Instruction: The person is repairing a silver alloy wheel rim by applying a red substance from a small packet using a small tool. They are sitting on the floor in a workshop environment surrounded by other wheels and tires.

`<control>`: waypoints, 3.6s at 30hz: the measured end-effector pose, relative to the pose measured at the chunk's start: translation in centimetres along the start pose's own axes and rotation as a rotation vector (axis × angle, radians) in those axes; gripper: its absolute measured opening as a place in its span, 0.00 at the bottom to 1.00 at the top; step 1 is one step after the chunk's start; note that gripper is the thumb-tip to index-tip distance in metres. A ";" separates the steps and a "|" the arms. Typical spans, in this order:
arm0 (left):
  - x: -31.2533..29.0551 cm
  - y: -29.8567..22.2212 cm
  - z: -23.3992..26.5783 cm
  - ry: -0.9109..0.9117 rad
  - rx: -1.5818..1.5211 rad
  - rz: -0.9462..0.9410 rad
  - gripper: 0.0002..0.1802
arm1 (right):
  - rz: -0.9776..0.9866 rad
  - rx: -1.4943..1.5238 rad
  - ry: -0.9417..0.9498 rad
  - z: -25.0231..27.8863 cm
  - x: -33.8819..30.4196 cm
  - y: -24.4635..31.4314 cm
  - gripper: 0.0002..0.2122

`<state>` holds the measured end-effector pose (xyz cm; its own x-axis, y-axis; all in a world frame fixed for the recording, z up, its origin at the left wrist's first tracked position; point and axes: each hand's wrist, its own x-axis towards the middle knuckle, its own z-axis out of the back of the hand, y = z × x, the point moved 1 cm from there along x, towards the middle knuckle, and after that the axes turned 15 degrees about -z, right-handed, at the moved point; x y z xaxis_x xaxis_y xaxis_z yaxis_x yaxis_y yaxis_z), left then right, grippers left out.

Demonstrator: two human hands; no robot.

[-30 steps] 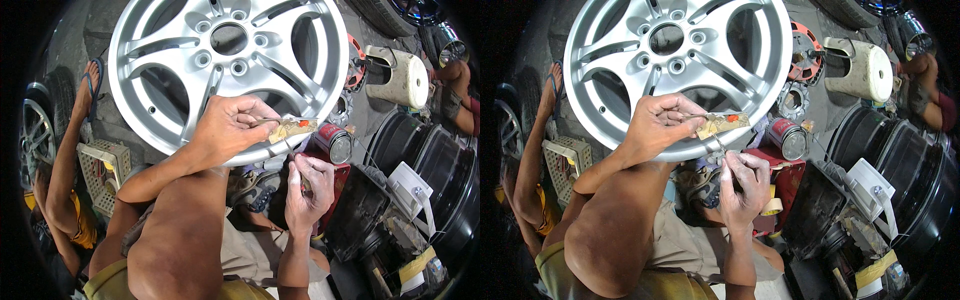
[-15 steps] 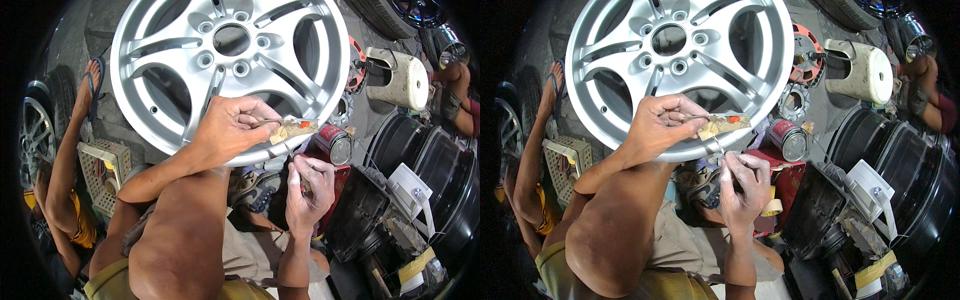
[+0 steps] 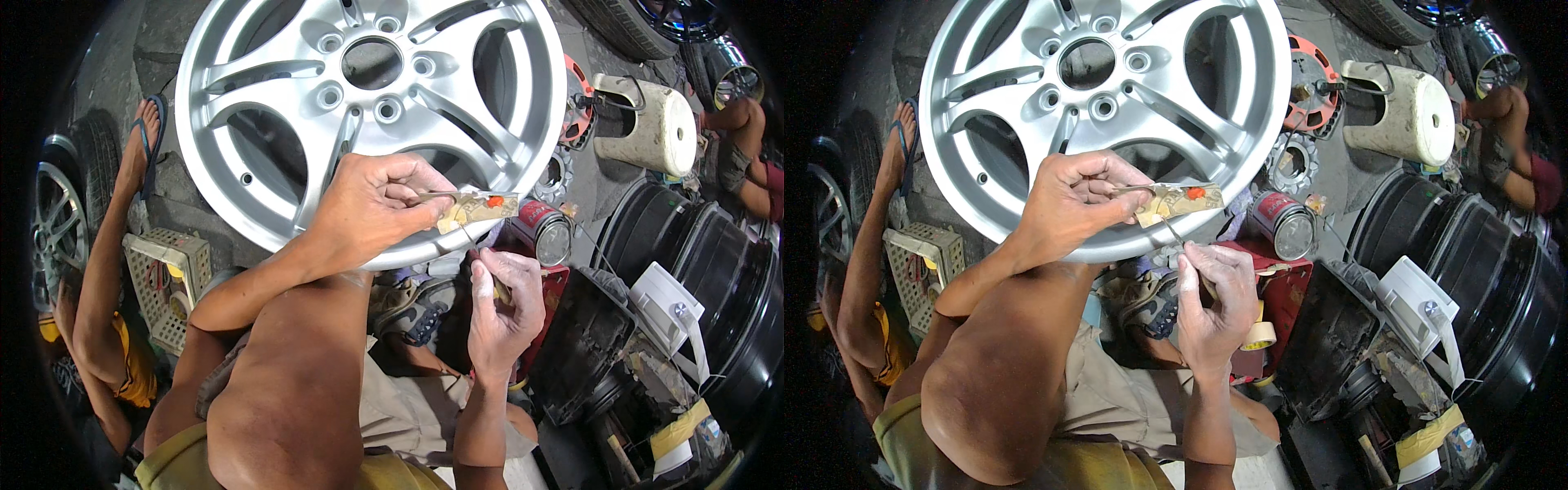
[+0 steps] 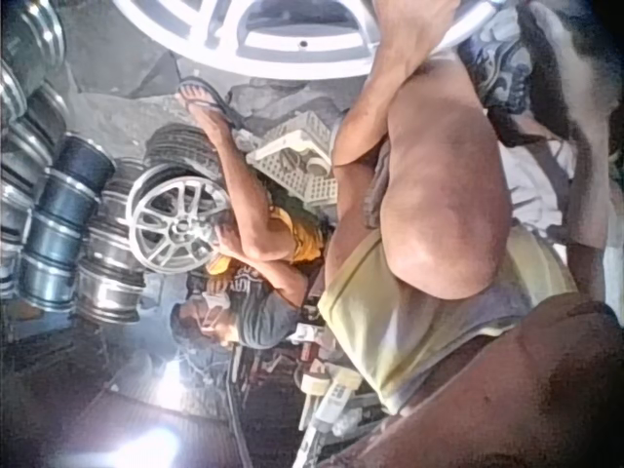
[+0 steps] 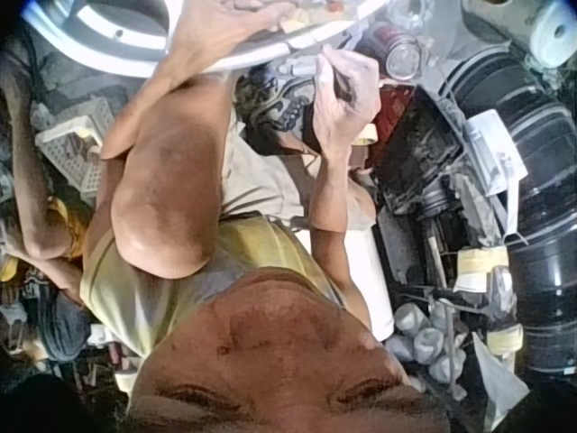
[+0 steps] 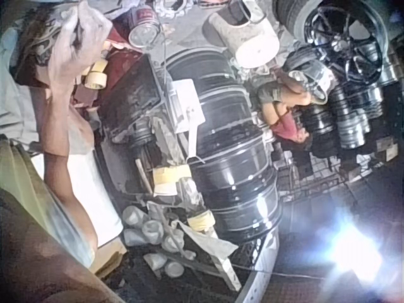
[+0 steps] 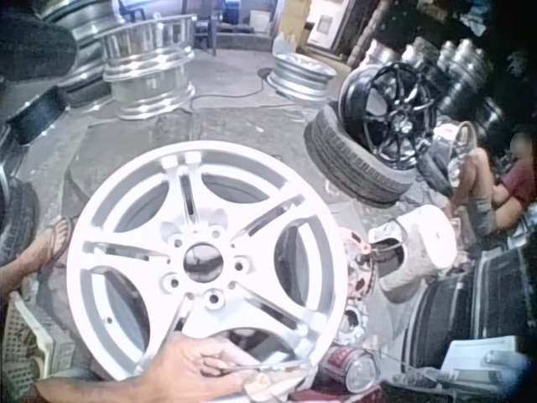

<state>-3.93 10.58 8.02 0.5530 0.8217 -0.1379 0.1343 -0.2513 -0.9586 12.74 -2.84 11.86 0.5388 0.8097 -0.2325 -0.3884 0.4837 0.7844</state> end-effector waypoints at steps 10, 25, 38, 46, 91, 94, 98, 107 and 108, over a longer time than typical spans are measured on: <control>-0.1 0.1 0.0 0.053 -0.007 -0.012 0.10 | -0.385 0.298 0.235 0.0 -0.3 0.1 0.07; 0.3 1.1 0.4 -0.089 -0.329 0.182 0.10 | 0.191 -0.122 -0.082 -1.8 -0.7 -0.6 0.17; 0.4 2.5 1.2 -0.258 -0.256 -0.040 0.10 | -0.270 0.215 -0.013 -0.8 -3.4 -1.2 0.07; 0.4 1.8 0.9 -0.148 -0.136 0.023 0.08 | -0.086 0.090 -0.070 0.2 -2.6 -2.3 0.04; -0.1 0.8 0.3 0.004 -0.018 0.009 0.09 | 0.064 -0.137 0.028 0.1 -0.4 1.4 0.12; 0.1 0.2 0.3 0.014 -0.005 0.058 0.09 | -0.003 -0.093 -0.014 0.6 -0.6 1.0 0.11; 0.0 0.0 0.3 0.035 -0.029 0.084 0.09 | -0.149 0.028 0.037 0.6 -0.6 -0.6 0.09; -0.1 0.4 0.2 0.043 -0.050 0.025 0.09 | -0.471 0.306 0.220 0.3 -1.1 0.3 0.10; 0.0 0.4 0.2 0.034 -0.045 0.041 0.09 | -0.387 0.260 0.184 0.4 -1.0 0.1 0.10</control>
<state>-4.01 10.59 7.62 0.5860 0.7928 -0.1675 0.1476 -0.3076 -0.9400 12.42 -3.76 12.41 0.4563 0.6439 -0.6142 0.0261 0.6803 0.7325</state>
